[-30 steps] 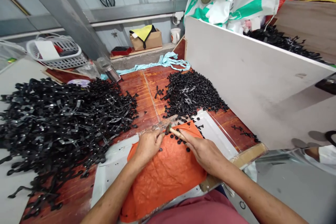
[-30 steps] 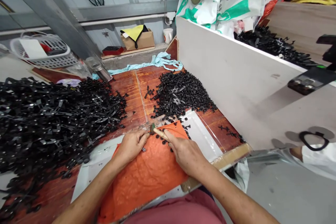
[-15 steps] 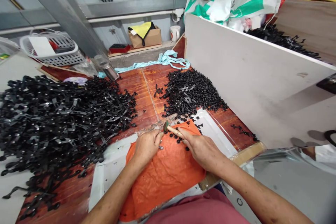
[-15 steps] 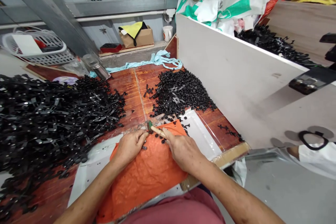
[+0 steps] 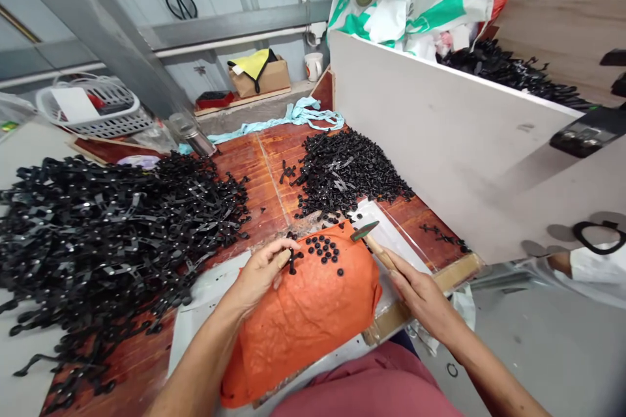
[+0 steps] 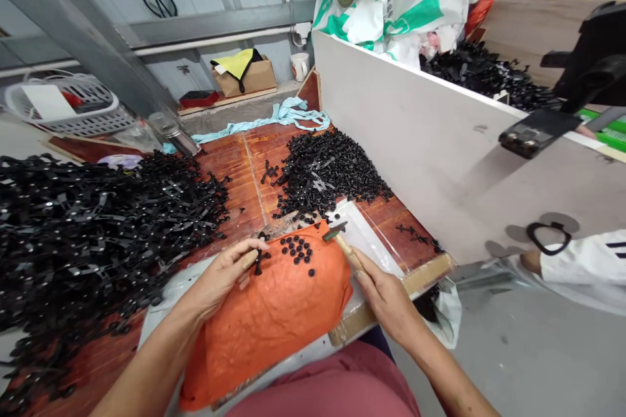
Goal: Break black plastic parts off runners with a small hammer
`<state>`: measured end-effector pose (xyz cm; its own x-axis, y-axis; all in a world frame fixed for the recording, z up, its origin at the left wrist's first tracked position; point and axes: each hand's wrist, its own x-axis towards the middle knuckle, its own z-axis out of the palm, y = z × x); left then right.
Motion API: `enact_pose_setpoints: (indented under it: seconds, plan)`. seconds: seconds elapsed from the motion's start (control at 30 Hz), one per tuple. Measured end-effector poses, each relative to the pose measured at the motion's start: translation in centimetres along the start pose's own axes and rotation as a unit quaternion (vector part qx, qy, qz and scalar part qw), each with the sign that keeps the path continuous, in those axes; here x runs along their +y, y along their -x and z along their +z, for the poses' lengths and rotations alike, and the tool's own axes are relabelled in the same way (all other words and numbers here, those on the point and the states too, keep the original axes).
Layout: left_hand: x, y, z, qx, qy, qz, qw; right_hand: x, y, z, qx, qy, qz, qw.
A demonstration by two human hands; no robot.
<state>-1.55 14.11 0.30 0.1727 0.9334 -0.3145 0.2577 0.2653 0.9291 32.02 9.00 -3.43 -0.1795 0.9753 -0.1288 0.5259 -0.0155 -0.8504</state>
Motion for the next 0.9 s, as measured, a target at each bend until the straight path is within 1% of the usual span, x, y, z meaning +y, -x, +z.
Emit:
enact_pose_setpoints:
  seconds: [0.1, 0.2, 0.37, 0.5, 0.73, 0.83, 0.9]
  plan:
    - [-1.2, -1.2, 0.8, 0.039, 0.001, -0.018, 0.999, 1.3, 0.8, 0.4, 0.013, 0.006, 0.026, 1.000]
    - [-1.9, -2.1, 1.5, 0.055, -0.004, -0.039, 0.998, 2.0, 0.8, 0.7, 0.005, 0.014, 0.036, 0.999]
    - [-1.6, -2.3, 2.5, 0.057, 0.000, -0.041, 0.998, 2.4, 0.4, 1.0, -0.002, 0.030, 0.024, 0.999]
    - [-1.3, -2.5, 2.8, 0.065, -0.026, -0.026, 0.997, 2.4, 0.2, 0.9, -0.004, 0.027, 0.018, 0.999]
    - [-1.8, -2.8, 3.1, 0.084, -0.058, -0.019, 0.995, 2.4, 0.2, 0.9, -0.011, 0.042, 0.022, 0.999]
    - [-2.0, -2.8, 3.2, 0.092, -0.064, -0.019, 0.994, 1.8, 0.1, 0.7, -0.020, 0.058, 0.020, 0.998]
    - [-2.1, -2.9, 3.2, 0.099, -0.072, -0.017, 0.992, 0.9, 0.1, 0.5, -0.028, 0.077, 0.013, 0.997]
